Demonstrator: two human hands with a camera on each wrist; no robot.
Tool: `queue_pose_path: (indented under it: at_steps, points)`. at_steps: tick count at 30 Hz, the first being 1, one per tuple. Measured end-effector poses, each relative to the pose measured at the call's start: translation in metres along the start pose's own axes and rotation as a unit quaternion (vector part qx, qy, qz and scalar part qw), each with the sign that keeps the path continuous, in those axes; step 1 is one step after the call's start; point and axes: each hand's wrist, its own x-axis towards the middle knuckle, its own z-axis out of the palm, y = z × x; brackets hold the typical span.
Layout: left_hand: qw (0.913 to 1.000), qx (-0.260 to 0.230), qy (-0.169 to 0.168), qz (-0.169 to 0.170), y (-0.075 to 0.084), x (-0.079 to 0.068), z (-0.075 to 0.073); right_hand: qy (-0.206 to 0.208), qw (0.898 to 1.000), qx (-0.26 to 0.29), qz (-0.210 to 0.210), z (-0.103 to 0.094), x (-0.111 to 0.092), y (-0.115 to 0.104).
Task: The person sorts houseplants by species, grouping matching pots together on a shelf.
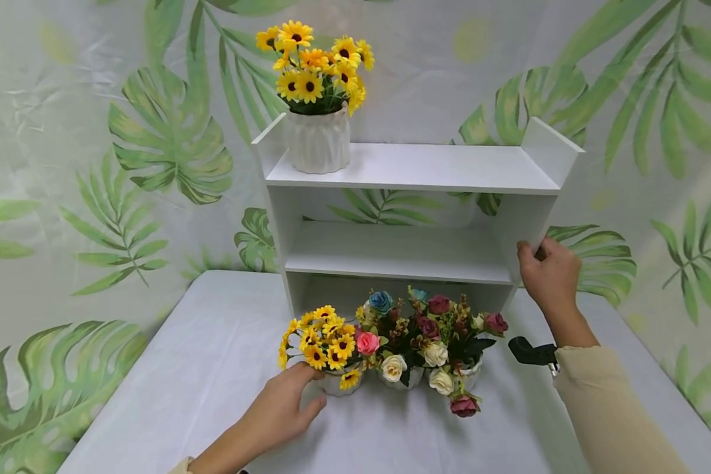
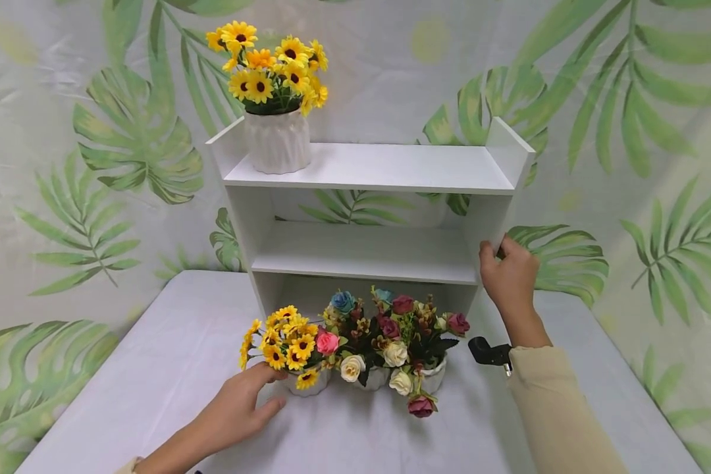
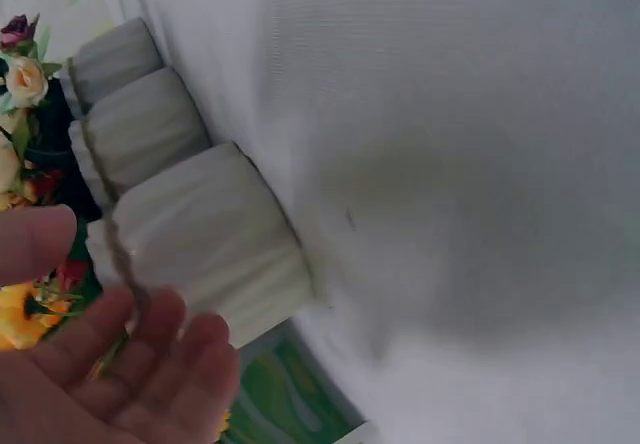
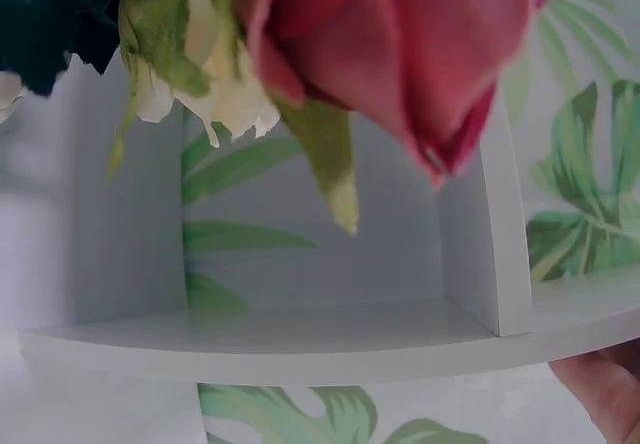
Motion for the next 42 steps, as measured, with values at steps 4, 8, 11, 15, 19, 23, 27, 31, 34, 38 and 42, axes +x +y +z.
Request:
queue_pose_path:
  at_steps: [4,8,11,15,19,23,27,31,34,38,42]
  points:
    - [0.9944,-0.034,0.028,-0.096,-0.007,0.009,0.005,-0.003,1.0,0.002,0.001,0.0,0.002,-0.001]
    - [0.9834,-0.087,0.023,-0.157,-0.014,0.019,0.009,-0.005,1.0,0.0,0.009,-0.001,0.002,-0.001]
    - [0.9739,-0.129,-0.01,-0.186,-0.02,0.025,0.013,-0.003,1.0,-0.002,0.009,-0.001,0.002,-0.001]
    - [0.9552,-0.196,-0.068,-0.211,-0.028,0.033,0.017,-0.003,1.0,0.0,0.009,0.0,0.002,0.0]
    - [0.9378,-0.273,-0.113,-0.183,-0.038,0.043,0.02,-0.004,1.0,-0.002,0.01,0.001,0.001,0.0]
    - [0.9262,-0.32,-0.149,-0.134,-0.048,0.052,0.02,-0.002,1.0,0.0,0.008,0.0,0.001,-0.001]
    - [0.9165,-0.343,-0.171,-0.115,-0.054,0.058,0.02,0.002,1.0,0.0,0.006,0.001,0.001,0.0]
    - [0.9119,-0.35,-0.183,-0.111,-0.057,0.06,0.021,0.0,1.0,-0.005,0.007,0.002,0.001,-0.001]
    - [0.9108,-0.35,-0.191,-0.106,-0.057,0.06,0.021,-0.002,1.0,-0.007,0.007,0.002,0.0,-0.001]
    - [0.9088,-0.352,-0.205,-0.09,-0.058,0.062,0.022,-0.004,1.0,-0.005,0.011,0.001,0.0,-0.001]
    - [0.9131,-0.343,-0.211,-0.066,-0.059,0.065,0.02,0.0,1.0,-0.006,0.007,0.003,-0.001,-0.001]
